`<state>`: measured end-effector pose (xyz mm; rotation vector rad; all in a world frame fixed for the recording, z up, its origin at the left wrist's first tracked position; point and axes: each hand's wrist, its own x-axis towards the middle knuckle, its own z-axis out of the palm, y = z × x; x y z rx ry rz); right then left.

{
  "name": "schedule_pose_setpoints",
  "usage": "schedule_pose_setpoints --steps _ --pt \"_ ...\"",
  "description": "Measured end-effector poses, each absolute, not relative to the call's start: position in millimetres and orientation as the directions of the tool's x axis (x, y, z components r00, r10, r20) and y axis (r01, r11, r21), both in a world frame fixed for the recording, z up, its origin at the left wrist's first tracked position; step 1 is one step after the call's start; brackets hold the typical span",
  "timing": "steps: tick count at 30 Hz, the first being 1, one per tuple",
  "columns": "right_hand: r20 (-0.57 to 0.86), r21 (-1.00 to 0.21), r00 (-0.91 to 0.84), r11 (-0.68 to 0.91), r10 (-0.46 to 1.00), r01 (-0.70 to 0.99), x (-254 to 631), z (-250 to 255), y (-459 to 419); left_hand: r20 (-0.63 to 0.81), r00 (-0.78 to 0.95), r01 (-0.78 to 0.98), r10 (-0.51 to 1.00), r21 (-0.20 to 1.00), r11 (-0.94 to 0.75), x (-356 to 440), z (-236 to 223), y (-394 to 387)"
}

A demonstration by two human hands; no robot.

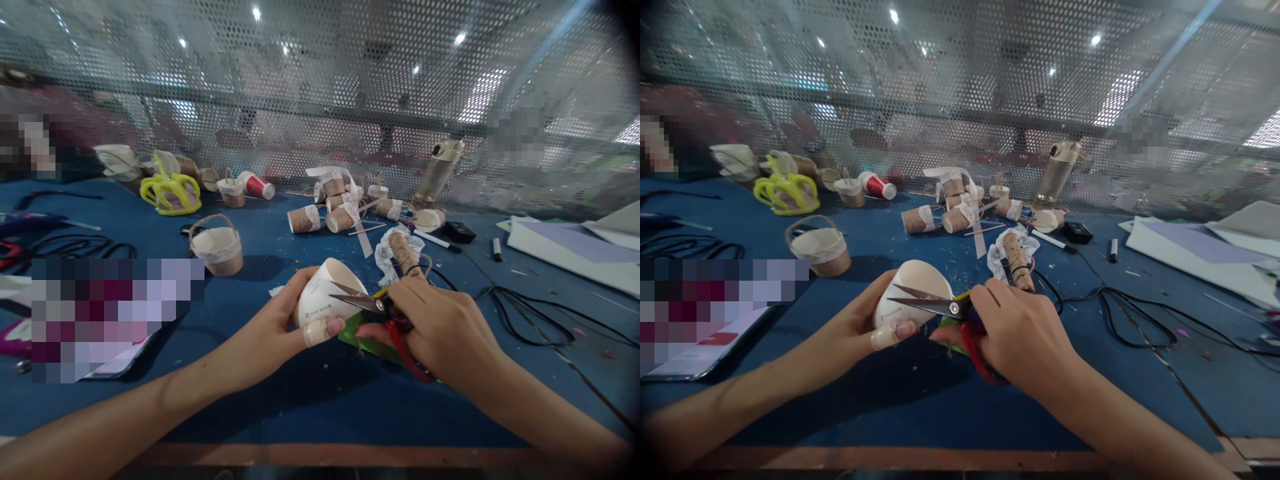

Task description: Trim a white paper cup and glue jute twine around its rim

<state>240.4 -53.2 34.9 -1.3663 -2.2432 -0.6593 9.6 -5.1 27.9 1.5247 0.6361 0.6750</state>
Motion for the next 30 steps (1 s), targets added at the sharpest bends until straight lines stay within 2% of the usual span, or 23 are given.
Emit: schedule_pose_setpoints --steps 5,8,13,19,25,30 --pt "0.588 -0.008 -0.335 0.420 0.736 0.908 239 38 -54 -0.003 0.650 0.012 0.760 1.000 -0.006 8 24 -4" --pt "0.576 -0.063 -0.321 0.432 0.752 0.900 241 40 -53 0.005 0.648 -0.022 0.761 1.000 0.013 7 22 -2" --pt "0.570 -0.060 -0.324 0.431 0.755 0.900 247 40 -51 0.045 0.683 -0.073 0.729 0.997 0.007 4 28 -2" --pt "0.529 -0.075 -0.262 0.351 0.808 0.933 251 38 -50 0.078 0.710 -0.082 0.700 0.996 -0.028 0 30 -7" --pt "0.499 -0.072 -0.283 0.365 0.819 0.928 253 35 -48 0.072 0.739 -0.123 0.670 0.992 0.030 -2 28 -5" --pt "0.495 -0.061 -0.276 0.350 0.824 0.935 251 35 -50 0.003 0.740 -0.087 0.673 0.992 0.091 -5 27 -3"
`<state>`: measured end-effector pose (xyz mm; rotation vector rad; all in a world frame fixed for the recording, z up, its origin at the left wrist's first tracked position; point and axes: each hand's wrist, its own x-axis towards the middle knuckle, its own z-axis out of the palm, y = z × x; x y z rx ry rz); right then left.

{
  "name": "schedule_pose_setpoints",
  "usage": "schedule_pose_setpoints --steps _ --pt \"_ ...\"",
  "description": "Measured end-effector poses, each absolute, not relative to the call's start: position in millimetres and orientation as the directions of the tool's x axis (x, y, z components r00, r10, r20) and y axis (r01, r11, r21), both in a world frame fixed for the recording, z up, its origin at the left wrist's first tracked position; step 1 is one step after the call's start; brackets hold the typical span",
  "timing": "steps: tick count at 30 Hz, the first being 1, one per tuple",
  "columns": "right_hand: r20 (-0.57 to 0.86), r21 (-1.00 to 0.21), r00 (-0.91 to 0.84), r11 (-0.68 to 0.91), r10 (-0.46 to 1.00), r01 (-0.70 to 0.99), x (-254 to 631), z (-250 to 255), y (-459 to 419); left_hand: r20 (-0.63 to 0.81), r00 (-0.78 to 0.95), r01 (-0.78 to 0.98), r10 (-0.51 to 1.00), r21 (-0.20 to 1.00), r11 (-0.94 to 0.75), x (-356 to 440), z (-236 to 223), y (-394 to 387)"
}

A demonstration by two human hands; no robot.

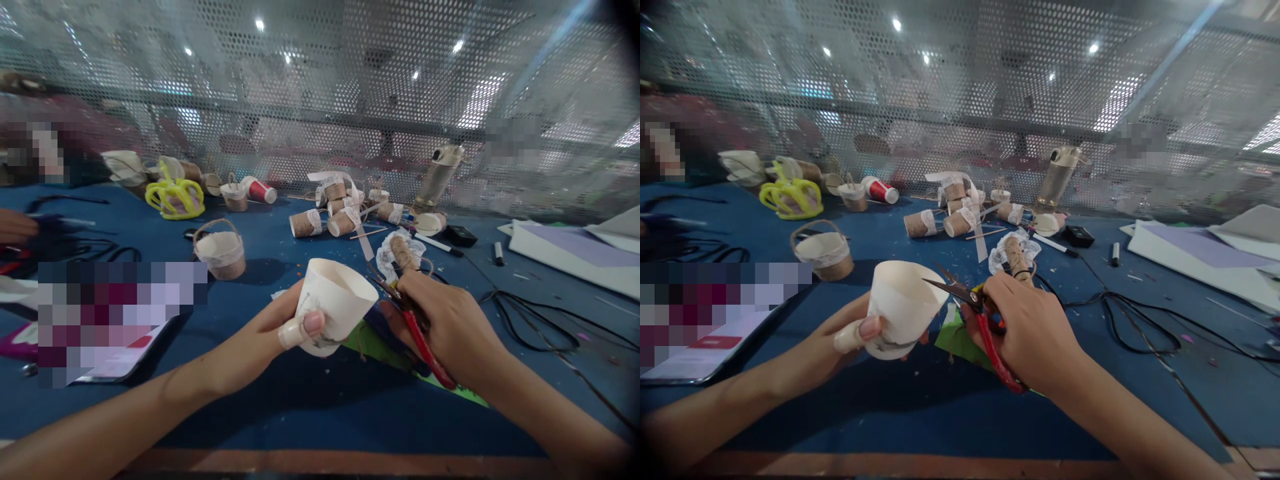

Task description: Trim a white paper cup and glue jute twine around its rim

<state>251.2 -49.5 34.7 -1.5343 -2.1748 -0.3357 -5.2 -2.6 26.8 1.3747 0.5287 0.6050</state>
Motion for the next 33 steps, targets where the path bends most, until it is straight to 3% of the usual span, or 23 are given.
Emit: schedule_pose_setpoints --steps 8,25,29,33 --pt "0.506 -0.085 -0.281 0.371 0.815 0.925 250 36 -51 -0.014 0.756 -0.188 0.655 0.953 0.238 -1 22 0" --pt "0.539 -0.059 -0.288 0.377 0.792 0.924 248 34 -47 -0.040 0.718 0.012 0.695 0.999 0.044 4 31 -6" --pt "0.547 -0.062 -0.287 0.380 0.787 0.923 248 34 -47 -0.028 0.729 -0.024 0.684 0.998 0.066 1 35 -5" --pt "0.540 -0.073 -0.280 0.375 0.794 0.924 248 33 -47 -0.120 0.695 0.050 0.709 0.992 0.118 3 33 -5"
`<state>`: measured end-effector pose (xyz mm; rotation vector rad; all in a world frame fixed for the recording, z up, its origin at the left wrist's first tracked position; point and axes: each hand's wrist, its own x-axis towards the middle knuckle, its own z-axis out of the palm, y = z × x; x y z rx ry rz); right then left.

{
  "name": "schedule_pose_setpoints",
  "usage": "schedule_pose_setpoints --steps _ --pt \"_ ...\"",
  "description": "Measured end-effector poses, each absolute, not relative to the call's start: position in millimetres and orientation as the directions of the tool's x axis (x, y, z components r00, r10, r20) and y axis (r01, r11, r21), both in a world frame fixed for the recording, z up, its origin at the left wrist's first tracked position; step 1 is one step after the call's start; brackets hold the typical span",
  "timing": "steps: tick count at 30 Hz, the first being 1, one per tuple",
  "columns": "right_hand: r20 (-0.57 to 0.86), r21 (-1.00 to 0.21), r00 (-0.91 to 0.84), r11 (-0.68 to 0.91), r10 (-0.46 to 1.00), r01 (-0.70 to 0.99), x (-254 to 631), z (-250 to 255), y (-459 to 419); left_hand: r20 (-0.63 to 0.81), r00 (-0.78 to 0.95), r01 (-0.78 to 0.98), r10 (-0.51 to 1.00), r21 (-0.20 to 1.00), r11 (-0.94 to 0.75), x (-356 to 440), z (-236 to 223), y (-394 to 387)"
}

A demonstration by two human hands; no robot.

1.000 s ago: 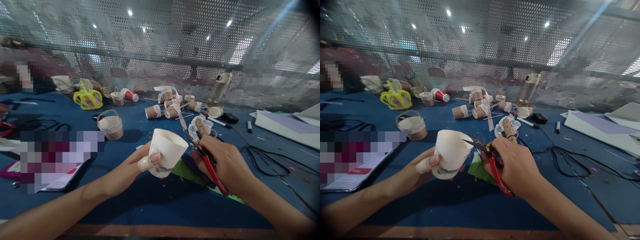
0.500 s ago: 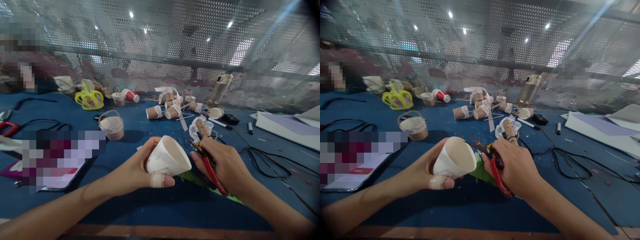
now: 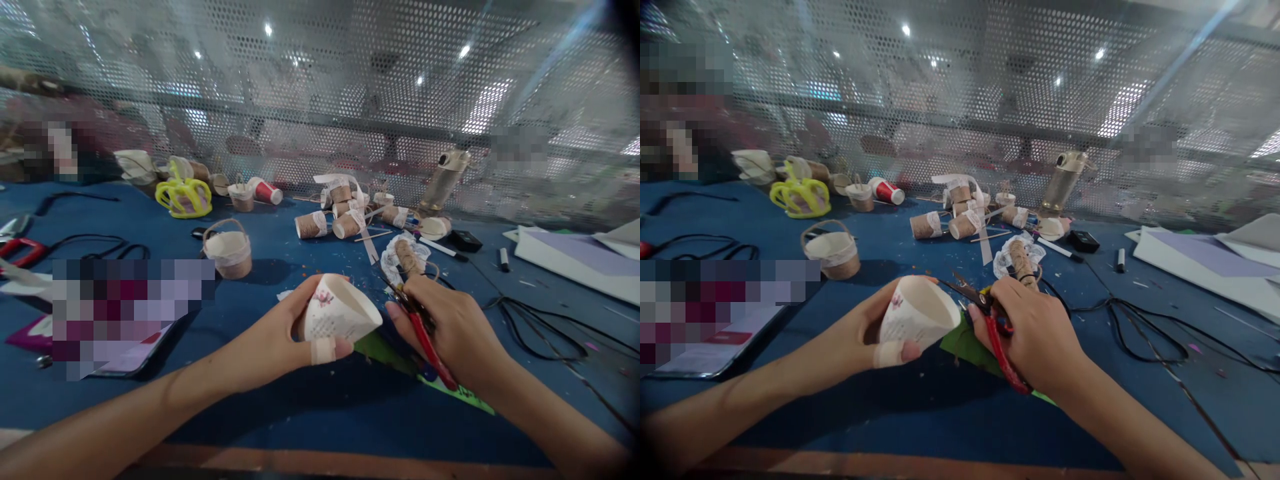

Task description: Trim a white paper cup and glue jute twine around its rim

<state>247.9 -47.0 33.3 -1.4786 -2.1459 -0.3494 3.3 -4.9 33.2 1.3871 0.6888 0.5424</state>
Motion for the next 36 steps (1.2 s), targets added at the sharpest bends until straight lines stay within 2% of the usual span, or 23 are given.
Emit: schedule_pose_setpoints --steps 6,11,15,16,18,20,21,22,23,28,30,34,36 --pt "0.519 -0.073 -0.281 0.370 0.807 0.926 247 32 -48 -0.100 0.679 0.030 0.728 0.994 0.109 6 29 -4" --pt "0.516 -0.050 -0.280 0.355 0.810 0.933 247 30 -48 -0.055 0.636 0.096 0.770 0.995 -0.008 6 30 -4" --pt "0.532 -0.052 -0.272 0.352 0.802 0.935 247 30 -48 0.013 0.636 0.058 0.772 0.996 -0.064 3 30 -3" --pt "0.536 -0.061 -0.267 0.352 0.801 0.934 247 30 -48 0.060 0.611 0.034 0.789 0.994 -0.101 1 30 -2" --pt "0.543 -0.076 -0.246 0.338 0.803 0.938 249 31 -47 0.230 0.508 0.046 0.830 0.955 -0.293 -3 32 1" --pt "0.540 -0.086 -0.215 0.307 0.814 0.948 252 31 -45 0.425 0.436 0.209 0.793 0.810 -0.548 -9 36 5" --pt "0.535 -0.091 -0.197 0.288 0.822 0.953 254 31 -44 0.450 0.477 0.310 0.755 0.718 -0.623 -11 38 8" --pt "0.527 -0.095 -0.182 0.270 0.831 0.958 256 30 -43 0.429 0.549 0.361 0.717 0.652 -0.667 -13 41 10" --pt "0.517 -0.101 -0.168 0.254 0.840 0.962 258 30 -41 0.391 0.589 0.377 0.707 0.640 -0.669 -14 44 11" --pt "0.458 -0.107 -0.151 0.223 0.876 0.969 266 29 -35 0.391 0.561 0.159 0.730 0.815 -0.558 -17 51 14" --pt "0.442 -0.085 -0.142 0.199 0.886 0.976 267 29 -34 0.415 0.553 0.096 0.722 0.829 -0.550 -18 50 15" --pt "0.420 -0.066 -0.124 0.167 0.899 0.984 269 30 -32 0.447 0.657 0.194 0.607 0.678 -0.709 -19 46 19" --pt "0.404 -0.094 -0.125 0.177 0.906 0.980 271 31 -30 0.437 0.684 0.181 0.584 0.673 -0.717 -20 46 22"
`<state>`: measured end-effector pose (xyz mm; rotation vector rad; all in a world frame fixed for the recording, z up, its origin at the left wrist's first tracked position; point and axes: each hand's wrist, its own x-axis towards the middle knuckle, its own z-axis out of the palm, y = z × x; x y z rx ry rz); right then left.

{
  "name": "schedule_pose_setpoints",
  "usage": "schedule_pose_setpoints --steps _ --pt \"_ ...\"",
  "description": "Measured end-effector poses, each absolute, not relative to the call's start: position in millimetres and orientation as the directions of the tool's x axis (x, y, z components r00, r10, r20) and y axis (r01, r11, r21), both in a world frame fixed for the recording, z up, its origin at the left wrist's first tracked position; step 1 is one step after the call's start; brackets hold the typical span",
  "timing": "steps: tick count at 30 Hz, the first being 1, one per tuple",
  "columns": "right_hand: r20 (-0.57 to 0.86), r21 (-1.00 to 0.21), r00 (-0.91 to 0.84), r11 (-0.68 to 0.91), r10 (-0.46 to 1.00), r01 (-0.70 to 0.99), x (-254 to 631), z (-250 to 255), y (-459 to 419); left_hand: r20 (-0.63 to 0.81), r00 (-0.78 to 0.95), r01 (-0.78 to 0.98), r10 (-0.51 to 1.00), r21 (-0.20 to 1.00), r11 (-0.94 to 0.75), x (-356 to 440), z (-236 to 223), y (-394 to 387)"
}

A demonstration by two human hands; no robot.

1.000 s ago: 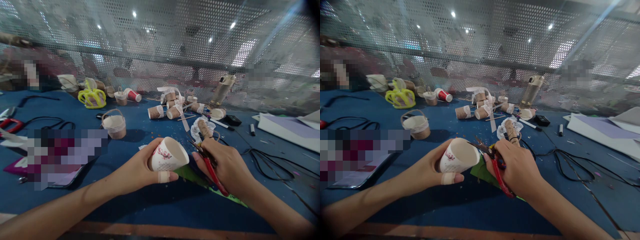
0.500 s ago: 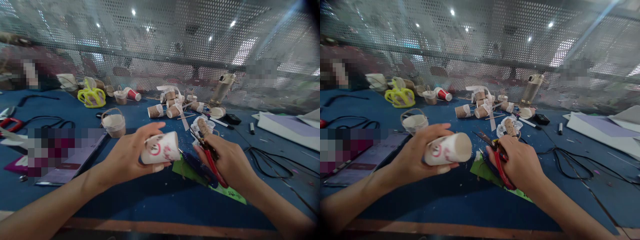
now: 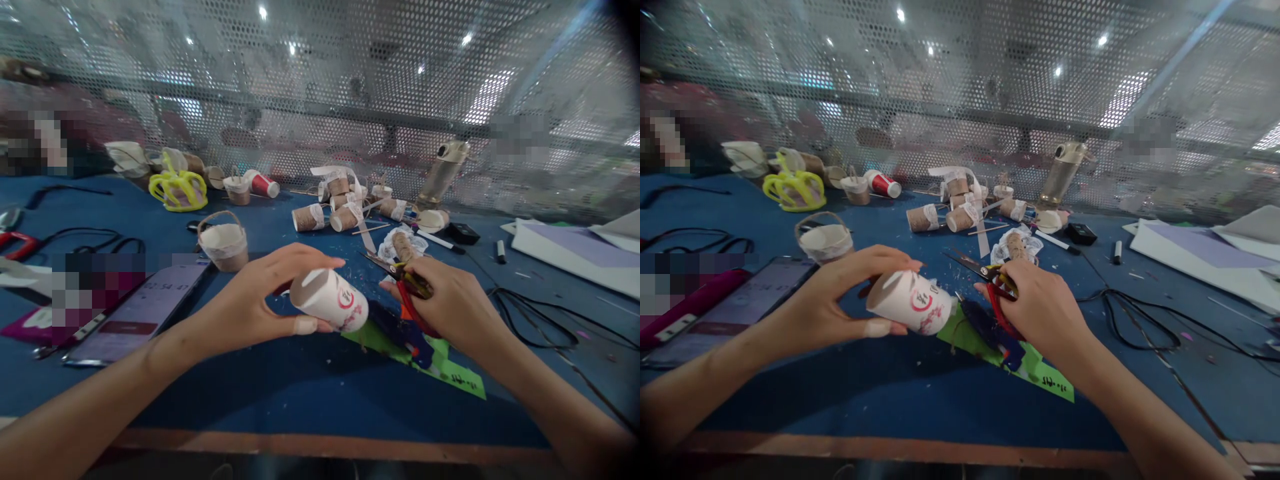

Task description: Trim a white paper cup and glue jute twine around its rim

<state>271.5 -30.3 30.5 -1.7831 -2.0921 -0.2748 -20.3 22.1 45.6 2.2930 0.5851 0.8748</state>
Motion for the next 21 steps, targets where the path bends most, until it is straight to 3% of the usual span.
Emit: schedule_pose_setpoints --steps 2,5,12,17,21 --pt "0.375 -0.121 -0.112 0.169 0.920 0.978 275 32 -28 0.466 0.660 0.102 0.589 0.721 -0.685 -22 46 25" --pt "0.328 -0.132 -0.088 0.138 0.941 0.982 279 34 -25 0.498 0.636 0.191 0.590 0.639 -0.746 -25 48 31" --pt "0.369 -0.167 -0.134 0.208 0.920 0.964 284 26 -10 0.267 0.716 0.254 0.645 0.761 -0.597 -26 44 31" --pt "0.395 -0.214 -0.211 0.313 0.894 0.925 284 19 6 0.108 0.880 0.244 0.462 0.732 -0.636 -19 43 19" --pt "0.424 -0.247 -0.261 0.387 0.867 0.888 286 27 7 0.061 0.929 0.199 0.365 0.750 -0.631 -16 37 16"
